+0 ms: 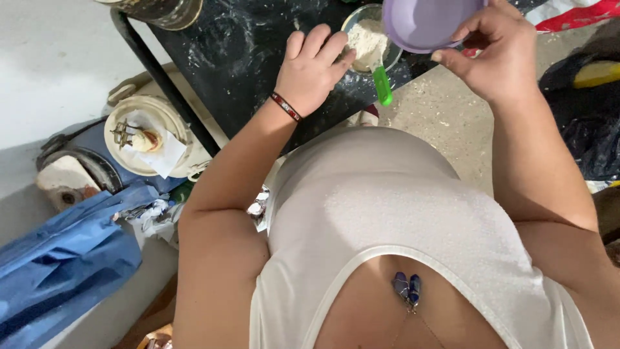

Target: The person mixes a yellow batter in a small metal container using a green spatula, then scoops white powder from a larger container into the batter and mixes again. Finally, the person transfers the mixed batter into a white piping bag.

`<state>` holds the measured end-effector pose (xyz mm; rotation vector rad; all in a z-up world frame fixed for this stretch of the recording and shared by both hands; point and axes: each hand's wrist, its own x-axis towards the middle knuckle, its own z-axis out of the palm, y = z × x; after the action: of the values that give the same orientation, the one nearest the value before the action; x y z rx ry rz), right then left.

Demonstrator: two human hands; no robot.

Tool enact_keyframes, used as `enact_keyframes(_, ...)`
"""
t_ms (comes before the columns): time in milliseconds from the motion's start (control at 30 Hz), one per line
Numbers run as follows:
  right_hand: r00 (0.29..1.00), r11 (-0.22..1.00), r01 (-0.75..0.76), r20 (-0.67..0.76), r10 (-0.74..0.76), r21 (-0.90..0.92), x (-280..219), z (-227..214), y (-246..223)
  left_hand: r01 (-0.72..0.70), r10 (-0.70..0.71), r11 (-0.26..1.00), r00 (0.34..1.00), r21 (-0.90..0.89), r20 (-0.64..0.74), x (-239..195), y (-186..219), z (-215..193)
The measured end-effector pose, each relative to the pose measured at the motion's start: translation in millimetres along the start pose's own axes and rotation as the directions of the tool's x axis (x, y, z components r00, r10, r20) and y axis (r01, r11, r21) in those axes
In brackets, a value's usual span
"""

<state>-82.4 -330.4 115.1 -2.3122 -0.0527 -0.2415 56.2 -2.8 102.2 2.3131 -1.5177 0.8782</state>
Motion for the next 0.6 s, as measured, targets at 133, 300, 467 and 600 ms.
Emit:
enact_keyframes(133,1.000,0.999,0.013,0.001,-0.013,-0.046,2,-3,-12,-0.146,0.147,0.989,0.986,0.017,-0.072,14,-6,-10)
enact_keyframes(300,1.000,0.992,0.030,0.004,-0.030,-0.121,3,-4,-20,-0.069,0.058,0.995,0.988,-0.073,-0.146,9,-4,-8)
enact_keyframes(467,0.999,0.982,0.038,0.017,-0.036,-0.186,4,-6,-26,0.293,-0.297,0.932,0.955,-0.212,0.013,-16,13,-4)
enact_keyframes(600,0.998,0.966,0.061,0.020,-0.058,-0.251,4,-5,-21,0.690,-0.632,0.617,0.721,-0.377,0.283,-42,34,9)
